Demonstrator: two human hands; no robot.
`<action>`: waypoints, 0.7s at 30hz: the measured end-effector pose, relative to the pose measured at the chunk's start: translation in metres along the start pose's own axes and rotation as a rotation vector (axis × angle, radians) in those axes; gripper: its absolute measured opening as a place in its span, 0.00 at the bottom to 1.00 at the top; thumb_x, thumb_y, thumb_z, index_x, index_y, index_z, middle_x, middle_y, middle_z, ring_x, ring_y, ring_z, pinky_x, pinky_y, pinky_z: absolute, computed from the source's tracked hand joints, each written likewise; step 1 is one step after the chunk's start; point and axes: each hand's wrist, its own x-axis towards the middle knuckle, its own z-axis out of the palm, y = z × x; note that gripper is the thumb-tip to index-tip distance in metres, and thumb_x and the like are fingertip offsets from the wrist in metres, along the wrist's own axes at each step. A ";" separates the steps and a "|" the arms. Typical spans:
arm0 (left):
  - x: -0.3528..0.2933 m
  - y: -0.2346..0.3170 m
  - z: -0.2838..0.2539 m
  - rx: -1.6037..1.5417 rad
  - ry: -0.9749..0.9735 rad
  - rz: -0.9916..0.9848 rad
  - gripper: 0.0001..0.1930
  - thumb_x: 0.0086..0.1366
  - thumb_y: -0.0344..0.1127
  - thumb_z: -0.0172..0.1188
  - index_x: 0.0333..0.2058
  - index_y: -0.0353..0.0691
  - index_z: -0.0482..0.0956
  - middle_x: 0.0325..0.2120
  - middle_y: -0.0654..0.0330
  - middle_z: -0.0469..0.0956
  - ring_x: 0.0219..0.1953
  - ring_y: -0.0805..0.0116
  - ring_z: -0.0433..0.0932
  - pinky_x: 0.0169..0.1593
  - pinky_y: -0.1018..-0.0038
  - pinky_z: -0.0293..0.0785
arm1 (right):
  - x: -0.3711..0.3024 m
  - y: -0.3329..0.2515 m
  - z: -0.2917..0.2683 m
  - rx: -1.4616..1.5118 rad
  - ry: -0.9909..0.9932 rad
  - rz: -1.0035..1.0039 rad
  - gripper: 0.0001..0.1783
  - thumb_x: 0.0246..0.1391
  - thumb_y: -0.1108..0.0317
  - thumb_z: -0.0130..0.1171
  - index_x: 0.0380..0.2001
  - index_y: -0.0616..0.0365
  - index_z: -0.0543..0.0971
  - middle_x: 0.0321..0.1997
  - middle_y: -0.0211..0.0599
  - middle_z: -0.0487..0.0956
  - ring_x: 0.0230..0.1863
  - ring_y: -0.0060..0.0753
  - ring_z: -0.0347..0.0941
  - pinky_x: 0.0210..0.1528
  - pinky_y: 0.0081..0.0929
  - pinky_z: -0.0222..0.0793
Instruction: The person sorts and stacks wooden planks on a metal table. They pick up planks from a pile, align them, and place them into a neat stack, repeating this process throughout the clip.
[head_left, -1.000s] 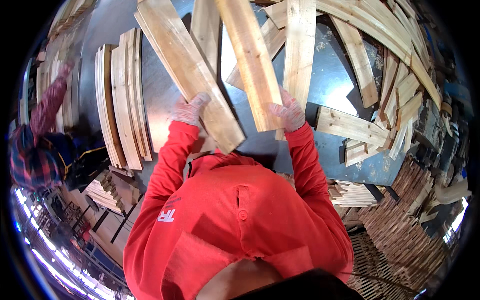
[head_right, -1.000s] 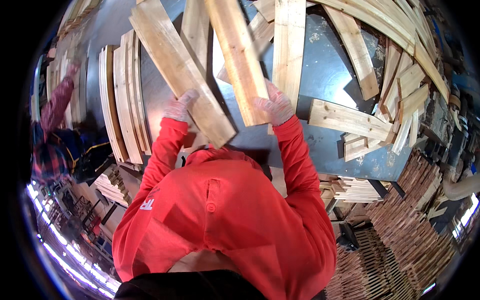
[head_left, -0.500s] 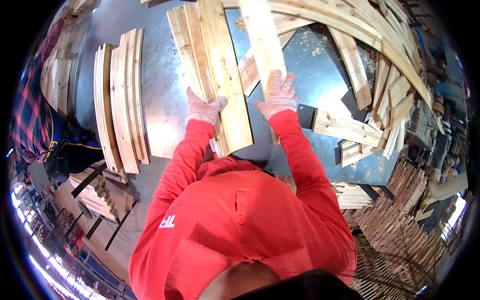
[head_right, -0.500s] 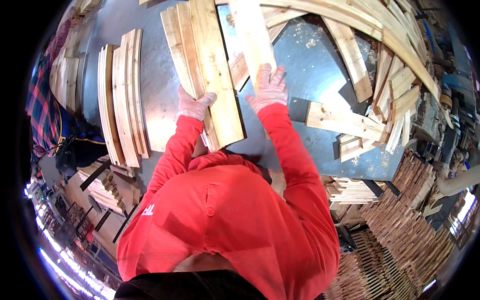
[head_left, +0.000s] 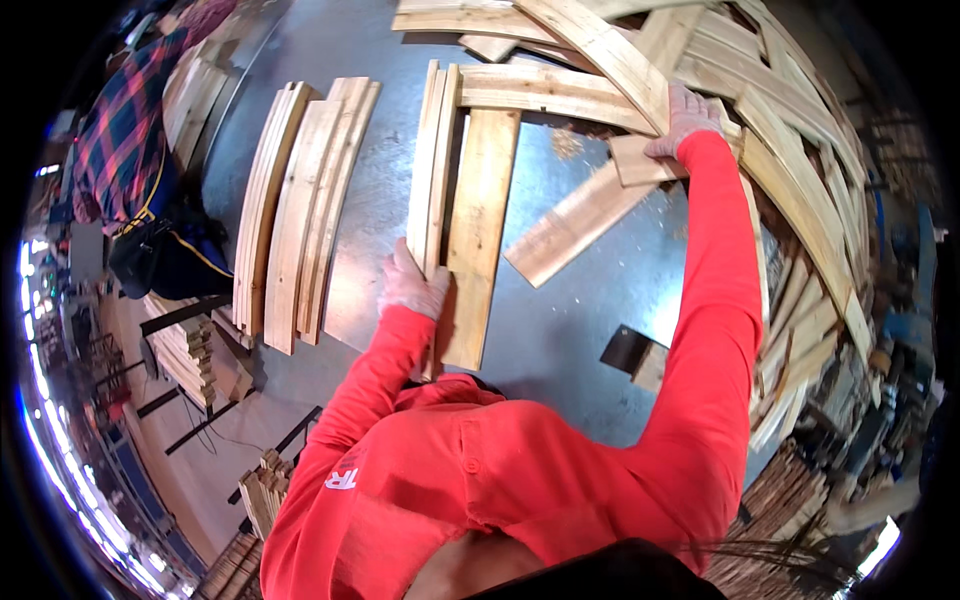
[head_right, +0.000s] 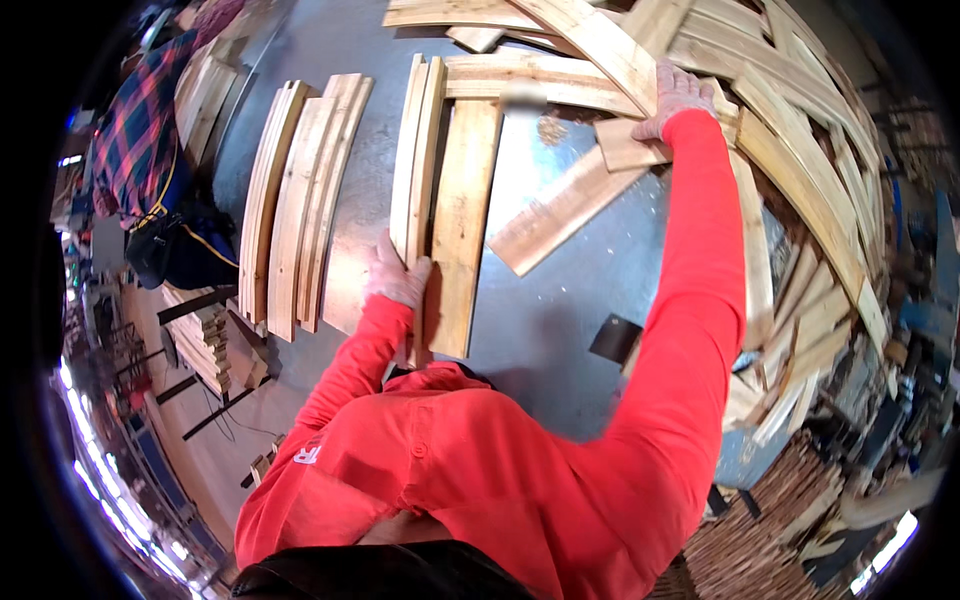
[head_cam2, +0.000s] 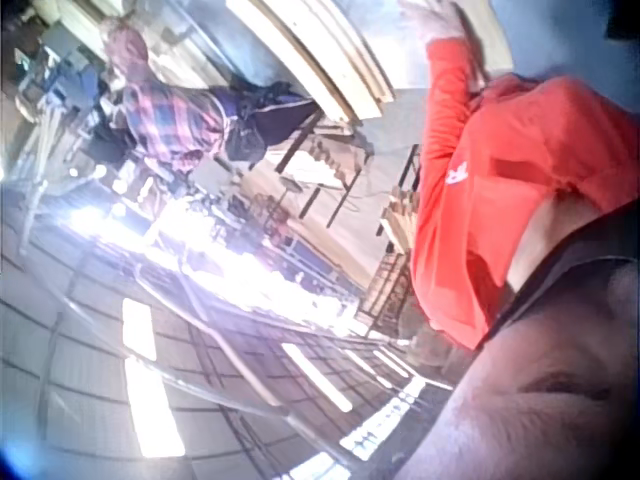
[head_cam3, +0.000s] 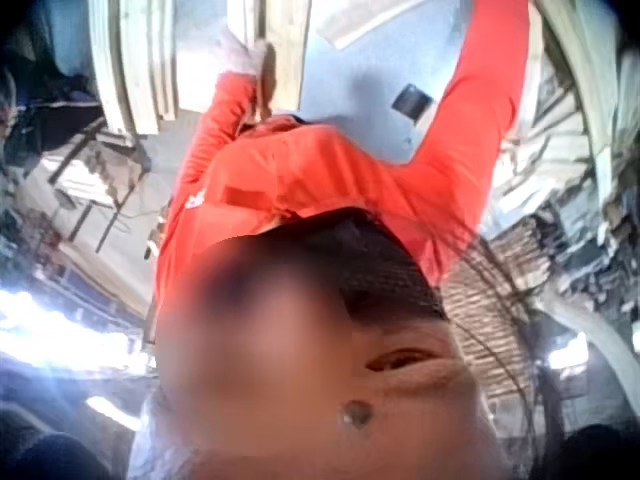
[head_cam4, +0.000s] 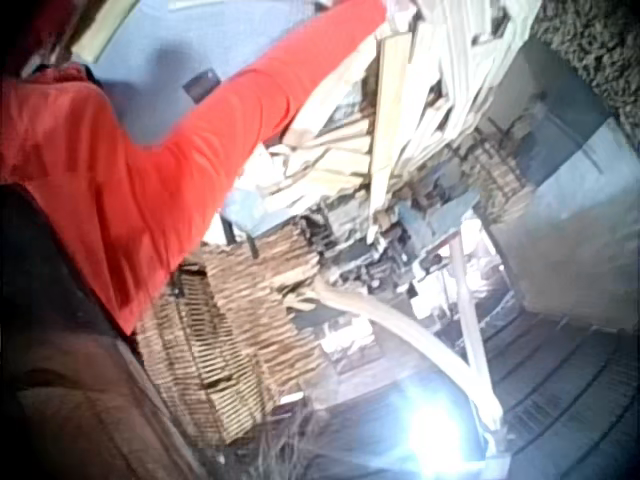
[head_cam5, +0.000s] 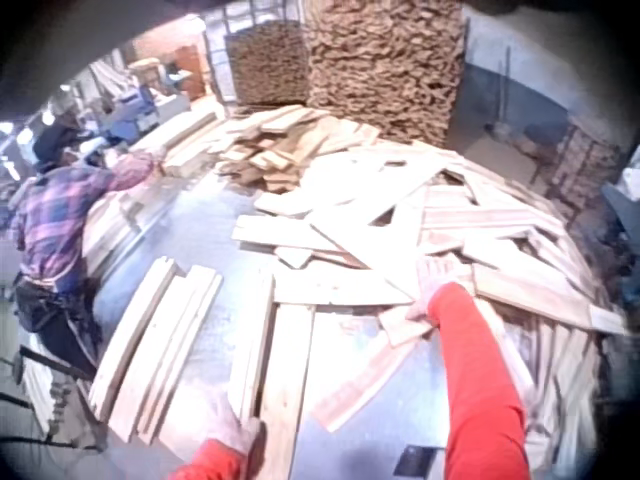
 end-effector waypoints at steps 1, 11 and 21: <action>-0.012 0.007 0.001 -0.035 0.087 0.103 0.51 0.51 0.53 0.68 0.66 0.37 0.50 0.59 0.34 0.59 0.57 0.39 0.67 0.60 0.57 0.67 | 0.007 -0.007 0.001 0.005 -0.014 -0.039 0.66 0.34 0.43 0.70 0.71 0.51 0.45 0.72 0.50 0.57 0.71 0.51 0.54 0.71 0.44 0.49; -0.010 0.008 0.007 0.399 0.119 0.080 0.54 0.48 0.42 0.68 0.68 0.36 0.43 0.66 0.35 0.47 0.67 0.31 0.48 0.67 0.48 0.51 | -0.124 -0.181 -0.006 0.248 -0.345 -0.061 0.67 0.37 0.41 0.70 0.68 0.60 0.40 0.58 0.59 0.67 0.59 0.55 0.68 0.60 0.41 0.66; 0.006 -0.077 -0.046 -0.098 0.081 -0.126 0.52 0.51 0.31 0.60 0.70 0.38 0.36 0.67 0.37 0.52 0.63 0.45 0.65 0.65 0.67 0.62 | -0.254 -0.203 0.037 0.357 -0.347 -0.090 0.64 0.41 0.49 0.67 0.71 0.57 0.39 0.71 0.57 0.53 0.69 0.60 0.54 0.68 0.46 0.55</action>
